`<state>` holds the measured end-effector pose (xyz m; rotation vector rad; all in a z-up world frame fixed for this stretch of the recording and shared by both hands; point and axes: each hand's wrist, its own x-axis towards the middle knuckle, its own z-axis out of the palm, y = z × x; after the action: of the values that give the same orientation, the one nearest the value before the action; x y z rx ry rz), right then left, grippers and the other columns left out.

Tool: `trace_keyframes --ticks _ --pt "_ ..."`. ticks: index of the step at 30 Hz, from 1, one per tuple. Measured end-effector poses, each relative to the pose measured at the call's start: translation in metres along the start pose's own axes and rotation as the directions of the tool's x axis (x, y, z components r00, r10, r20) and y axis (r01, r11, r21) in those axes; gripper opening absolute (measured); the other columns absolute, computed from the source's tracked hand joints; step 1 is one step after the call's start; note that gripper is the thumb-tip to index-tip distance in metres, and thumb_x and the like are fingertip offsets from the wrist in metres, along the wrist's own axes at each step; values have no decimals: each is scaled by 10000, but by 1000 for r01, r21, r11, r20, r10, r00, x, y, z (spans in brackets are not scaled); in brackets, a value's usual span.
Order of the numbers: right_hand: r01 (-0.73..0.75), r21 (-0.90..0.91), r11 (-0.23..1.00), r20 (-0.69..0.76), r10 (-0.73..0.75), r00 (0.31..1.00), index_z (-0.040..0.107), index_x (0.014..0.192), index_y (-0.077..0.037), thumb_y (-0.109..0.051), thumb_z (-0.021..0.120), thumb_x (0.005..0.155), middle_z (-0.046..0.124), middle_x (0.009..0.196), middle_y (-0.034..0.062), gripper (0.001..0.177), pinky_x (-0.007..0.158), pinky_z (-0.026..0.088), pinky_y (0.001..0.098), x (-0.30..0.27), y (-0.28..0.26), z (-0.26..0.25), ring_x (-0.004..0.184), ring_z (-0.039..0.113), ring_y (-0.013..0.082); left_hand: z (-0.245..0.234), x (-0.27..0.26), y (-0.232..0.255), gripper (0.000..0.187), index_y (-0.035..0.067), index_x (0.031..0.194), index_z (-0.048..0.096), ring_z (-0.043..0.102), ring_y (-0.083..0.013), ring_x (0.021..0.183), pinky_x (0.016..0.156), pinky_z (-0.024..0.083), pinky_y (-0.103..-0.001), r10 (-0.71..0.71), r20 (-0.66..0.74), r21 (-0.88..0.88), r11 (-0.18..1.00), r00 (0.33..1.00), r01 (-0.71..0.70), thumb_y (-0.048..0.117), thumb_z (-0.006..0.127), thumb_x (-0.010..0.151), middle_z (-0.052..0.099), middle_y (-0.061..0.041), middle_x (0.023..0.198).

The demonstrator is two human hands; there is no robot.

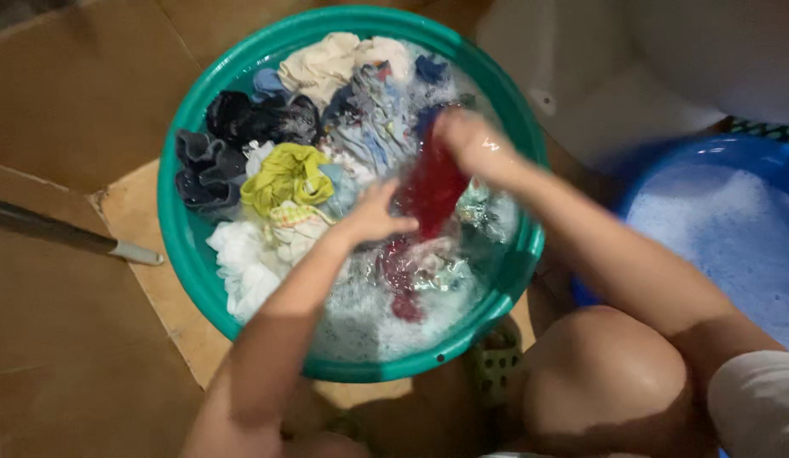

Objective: The person washes various pieces of clothing by hand in a basin of soapy water, scrubbing different garments including a black shirt, a red shirt, and patterned items, before placing them into a red bucket.

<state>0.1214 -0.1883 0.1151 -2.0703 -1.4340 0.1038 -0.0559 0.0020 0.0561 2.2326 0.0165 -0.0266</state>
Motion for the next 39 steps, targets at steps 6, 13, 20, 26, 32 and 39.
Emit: trace_keyframes --ticks 6,13,20,26,32,39 --pt "-378 445 812 84 382 920 640 1119 -69 -388 472 1132 643 953 -50 361 833 518 271 1 -65 -105 898 575 71 -97 1 62 347 120 1293 696 728 -276 1061 966 548 -393 -61 59 57 997 996 58 138 591 963 750 -180 1194" --pt "-190 53 980 408 153 900 696 1100 -143 -298 850 759 745 997 72 405 794 570 364 0 -28 -1 887 716 200 -57 -6 31 219 107 1085 746 572 -351 1219 867 541 -500 282 -124 751 653 951 -96 178 647 904 620 -185 1308" --pt "21 -470 883 572 286 769 743 948 -85 -240 703 875 735 930 189 176 784 585 489 -58 16 138 872 715 368 49 2 -39 481 147 1301 599 328 -362 1396 1106 277 -675 -44 113 739 671 993 -55 340 672 866 433 -151 1455" --pt "-569 474 671 320 471 822 737 1031 -98 -326 524 1061 771 911 86 312 851 563 393 -10 -13 14 855 739 222 -7 -3 17 713 88 1344 618 491 -393 1221 1017 362 -559 -55 -152 175 981 987 82 474 785 768 575 -200 1340" --pt "-476 683 554 92 581 809 708 1107 -76 -268 557 1075 725 959 39 247 802 585 337 0 -90 -115 855 700 140 -110 -3 103 427 59 951 751 670 -342 798 779 508 -467 -47 -24 174 983 999 50 465 623 973 704 -178 835" --pt "-422 109 900 104 412 905 735 1166 -124 -229 601 1009 762 1084 114 232 891 540 417 11 -70 -34 990 706 259 -57 11 14 247 -1 977 730 662 -419 919 787 538 -523 187 -260 647 762 947 27 217 634 913 681 -240 1008"
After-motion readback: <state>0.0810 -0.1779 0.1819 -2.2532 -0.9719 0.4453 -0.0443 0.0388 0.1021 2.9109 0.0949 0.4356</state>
